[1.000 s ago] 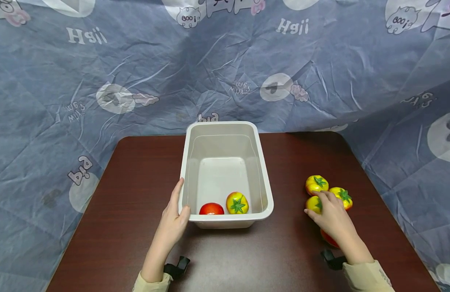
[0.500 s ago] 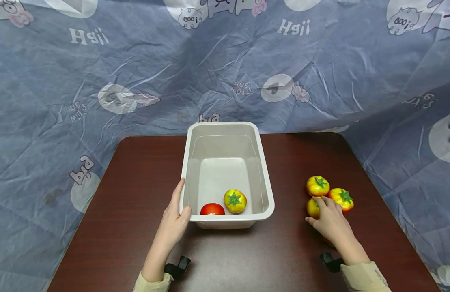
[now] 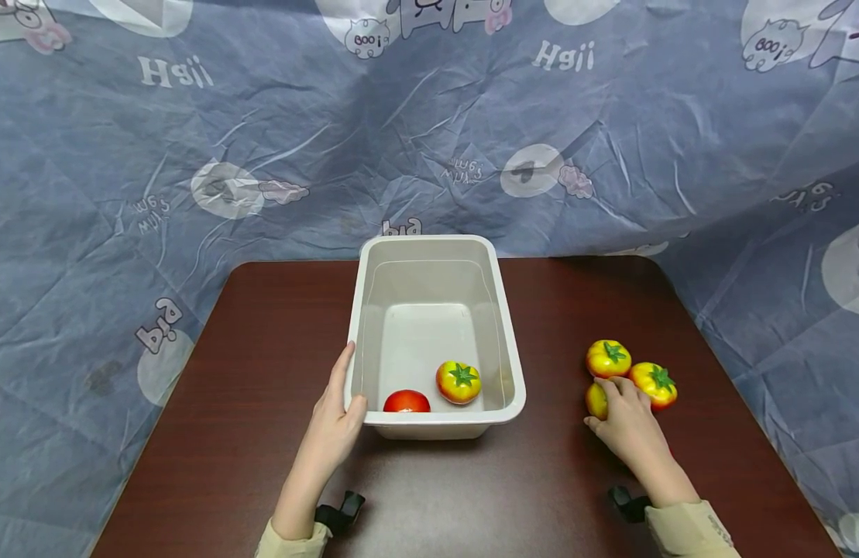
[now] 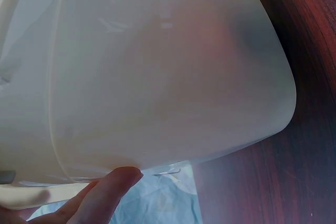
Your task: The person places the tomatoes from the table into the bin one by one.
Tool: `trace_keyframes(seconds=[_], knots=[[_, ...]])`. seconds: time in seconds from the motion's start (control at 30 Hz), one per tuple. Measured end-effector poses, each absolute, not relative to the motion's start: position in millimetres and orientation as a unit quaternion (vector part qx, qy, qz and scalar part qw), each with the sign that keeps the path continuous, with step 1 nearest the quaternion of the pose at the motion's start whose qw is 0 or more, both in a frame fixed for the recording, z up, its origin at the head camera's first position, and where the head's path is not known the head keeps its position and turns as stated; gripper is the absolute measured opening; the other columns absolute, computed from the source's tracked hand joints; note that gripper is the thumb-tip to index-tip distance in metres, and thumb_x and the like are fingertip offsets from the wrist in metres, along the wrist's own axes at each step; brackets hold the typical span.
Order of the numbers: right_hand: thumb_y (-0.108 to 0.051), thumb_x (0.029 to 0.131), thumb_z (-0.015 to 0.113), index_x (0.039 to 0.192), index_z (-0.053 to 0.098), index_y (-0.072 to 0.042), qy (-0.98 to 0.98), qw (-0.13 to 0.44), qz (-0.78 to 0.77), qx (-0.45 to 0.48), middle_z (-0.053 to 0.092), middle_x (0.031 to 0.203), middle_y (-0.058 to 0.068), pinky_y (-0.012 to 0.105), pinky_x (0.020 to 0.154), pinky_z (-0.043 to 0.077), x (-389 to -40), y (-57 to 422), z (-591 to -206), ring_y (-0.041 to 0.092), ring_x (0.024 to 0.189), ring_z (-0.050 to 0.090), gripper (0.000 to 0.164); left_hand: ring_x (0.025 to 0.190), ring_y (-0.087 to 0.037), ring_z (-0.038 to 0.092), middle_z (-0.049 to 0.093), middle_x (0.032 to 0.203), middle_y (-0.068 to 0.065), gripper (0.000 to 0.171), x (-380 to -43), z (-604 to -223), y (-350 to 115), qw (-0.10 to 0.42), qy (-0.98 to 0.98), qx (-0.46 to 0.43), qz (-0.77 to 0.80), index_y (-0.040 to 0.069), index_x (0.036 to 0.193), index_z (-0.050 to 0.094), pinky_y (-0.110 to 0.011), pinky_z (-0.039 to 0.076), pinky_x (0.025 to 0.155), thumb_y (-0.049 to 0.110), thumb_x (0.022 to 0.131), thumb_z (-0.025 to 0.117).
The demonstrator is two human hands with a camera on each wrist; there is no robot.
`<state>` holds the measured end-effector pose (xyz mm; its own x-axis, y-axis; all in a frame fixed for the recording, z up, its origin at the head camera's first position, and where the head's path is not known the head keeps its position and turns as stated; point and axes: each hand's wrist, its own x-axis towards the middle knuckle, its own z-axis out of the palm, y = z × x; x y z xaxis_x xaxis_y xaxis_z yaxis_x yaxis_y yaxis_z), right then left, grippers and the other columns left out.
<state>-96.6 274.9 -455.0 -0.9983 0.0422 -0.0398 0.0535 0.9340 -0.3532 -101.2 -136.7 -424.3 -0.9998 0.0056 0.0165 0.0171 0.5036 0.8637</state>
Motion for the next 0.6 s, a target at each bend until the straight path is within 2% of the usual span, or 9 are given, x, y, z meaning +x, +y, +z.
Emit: trace_keyframes(seconds=[0.23,0.6], knots=[[-0.011,0.077,0.078,0.135,0.047,0.009,0.984,0.014,-0.175,0.021,0.038,0.131,0.033,0.07,0.086,0.042,-96.1,274.1,-456.7,0.058,0.116,0.032,0.068,0.138,-0.03,0.043,0.031,0.16,-0.005,0.078,-101.2,-424.6,-136.5,0.007,-0.867,-0.007,-0.498,0.035,0.157,0.019,-0.058,0.037,0.106,0.008,0.087,0.041],[-0.013,0.075,0.081,0.134,0.048,0.008,0.983,0.018,-0.18,0.02,0.038,0.131,0.032,0.064,0.083,0.044,-97.3,273.7,-461.1,0.053,0.111,0.031,0.07,0.139,-0.031,0.042,0.031,0.16,-0.005,0.077,-100.9,-424.3,-136.8,0.007,-0.869,-0.006,-0.495,0.034,0.157,0.02,-0.059,0.036,0.107,0.009,0.087,0.041]])
